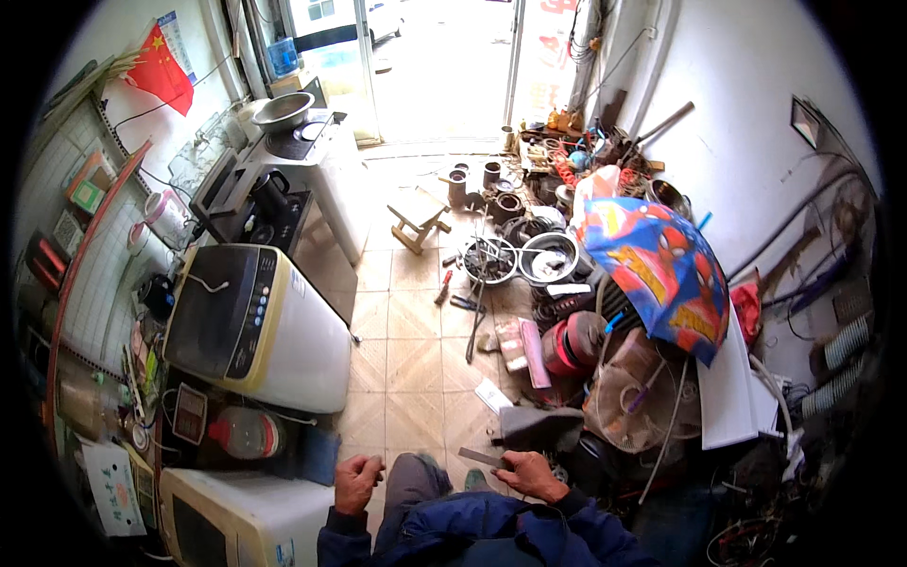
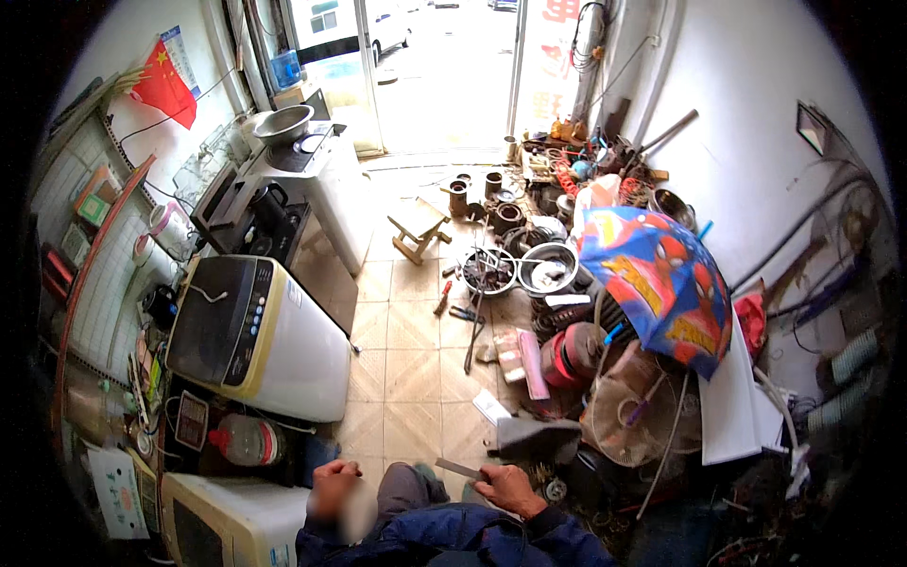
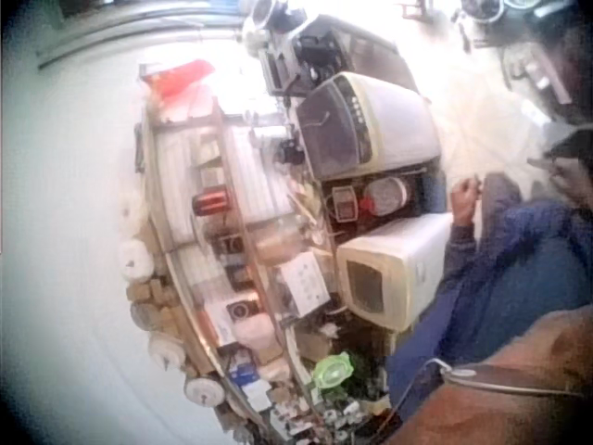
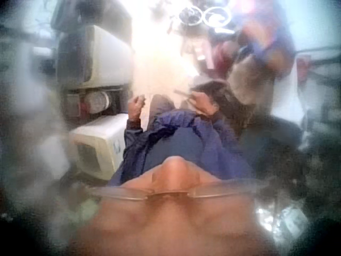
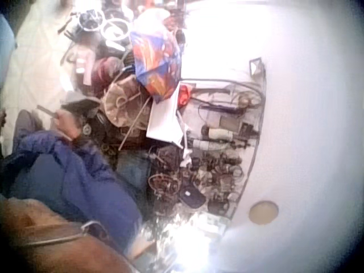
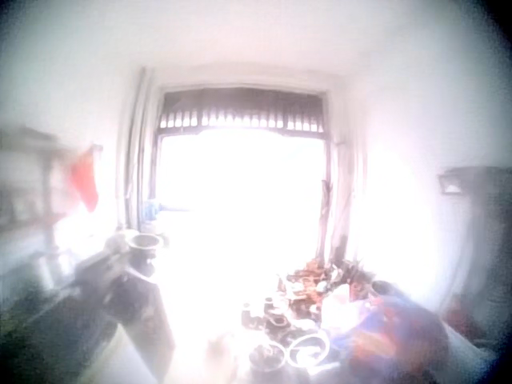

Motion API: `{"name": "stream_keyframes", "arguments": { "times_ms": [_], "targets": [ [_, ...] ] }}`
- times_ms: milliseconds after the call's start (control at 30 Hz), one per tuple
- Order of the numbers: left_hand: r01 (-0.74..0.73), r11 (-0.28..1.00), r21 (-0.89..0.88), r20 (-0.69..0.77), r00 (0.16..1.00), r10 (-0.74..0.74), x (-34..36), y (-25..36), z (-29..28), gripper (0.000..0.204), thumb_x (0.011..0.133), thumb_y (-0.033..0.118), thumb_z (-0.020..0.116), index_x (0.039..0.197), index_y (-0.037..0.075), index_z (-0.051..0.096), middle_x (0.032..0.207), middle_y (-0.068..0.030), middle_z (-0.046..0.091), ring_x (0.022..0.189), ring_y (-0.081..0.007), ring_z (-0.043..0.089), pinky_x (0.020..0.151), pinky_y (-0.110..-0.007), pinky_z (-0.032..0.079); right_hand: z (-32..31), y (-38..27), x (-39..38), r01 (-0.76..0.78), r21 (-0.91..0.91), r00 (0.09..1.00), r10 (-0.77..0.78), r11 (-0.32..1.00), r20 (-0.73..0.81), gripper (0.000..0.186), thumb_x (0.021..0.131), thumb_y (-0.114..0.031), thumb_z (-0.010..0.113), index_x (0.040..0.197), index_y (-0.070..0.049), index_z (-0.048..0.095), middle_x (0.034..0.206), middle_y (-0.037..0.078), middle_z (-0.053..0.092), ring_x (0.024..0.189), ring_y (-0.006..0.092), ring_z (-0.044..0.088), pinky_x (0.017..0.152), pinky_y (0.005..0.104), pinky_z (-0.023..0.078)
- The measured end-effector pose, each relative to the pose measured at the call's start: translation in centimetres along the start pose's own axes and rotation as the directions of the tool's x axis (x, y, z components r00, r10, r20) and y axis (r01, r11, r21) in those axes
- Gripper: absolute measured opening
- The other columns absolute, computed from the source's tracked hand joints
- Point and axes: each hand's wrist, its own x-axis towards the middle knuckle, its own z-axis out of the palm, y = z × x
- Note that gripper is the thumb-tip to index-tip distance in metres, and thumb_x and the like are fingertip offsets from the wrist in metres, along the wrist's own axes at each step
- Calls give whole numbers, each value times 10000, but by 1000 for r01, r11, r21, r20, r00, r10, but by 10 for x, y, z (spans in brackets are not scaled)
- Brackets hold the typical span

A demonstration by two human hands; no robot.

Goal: The person sits on the floor of a cluttered workshop and assembles an electric motor. They insert a cylindrical rotor into a stator housing, align the components, and secure them with a metal ring and a small screw. The person also briefly walks to a workbench to retrieve a small part before returning to the floor to continue the assembly.

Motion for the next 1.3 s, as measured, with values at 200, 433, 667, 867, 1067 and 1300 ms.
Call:
{"name": "stream_keyframes", "arguments": {
  "times_ms": [200,433,667,867,1067,1300],
  "targets": [
    [23,998,-64,-45,999,-26,191,-10,-23,248,929,200,692,972,-44,695,770,-77,697,639,-124,632,585,-257,507,-6,51,197,-198,-204,980,200,959,-9,337,841,-404,673,902,-73,698,886,214,700,847,439,666,737,539,521],
    [-38,999,-39,193,980,44,381,146,-18,212,932,155,682,1031,-33,684,821,-53,693,711,-107,631,655,-258,518,23,134,268,-603,-162,796,602,781,-57,469,774,-499,733,826,-34,705,870,236,689,842,425,676,755,504,529],
    [-159,976,152,352,931,97,588,254,4,218,940,145,678,1061,-36,665,861,-61,689,754,-118,634,674,-264,526,30,142,358,-880,60,475,874,472,100,458,753,-433,770,967,-29,749,1010,248,704,974,423,680,850,454,536],
    [-55,990,126,283,959,17,705,314,11,198,931,125,686,1037,-41,668,855,-59,689,746,-117,640,687,-265,536,32,181,531,-696,16,716,692,718,93,356,771,-411,705,910,-85,744,890,200,708,873,435,682,728,525,526],
    [-44,983,180,332,943,-18,826,375,35,197,909,114,700,1030,-41,687,848,-64,710,759,-110,656,705,-268,535,-119,106,721,-683,226,659,720,694,-219,370,773,-374,757,805,-10,704,800,262,677,796,422,680,703,485,519],
    [-69,972,224,416,909,-32,988,444,66,212,903,111,699,1041,-49,680,840,-68,703,744,-112,644,702,-269,526,-204,81,873,-721,341,495,793,603,-355,392,775,-361,738,796,28,692,800,263,674,809,430,668,739,506,510]
  ]
}}
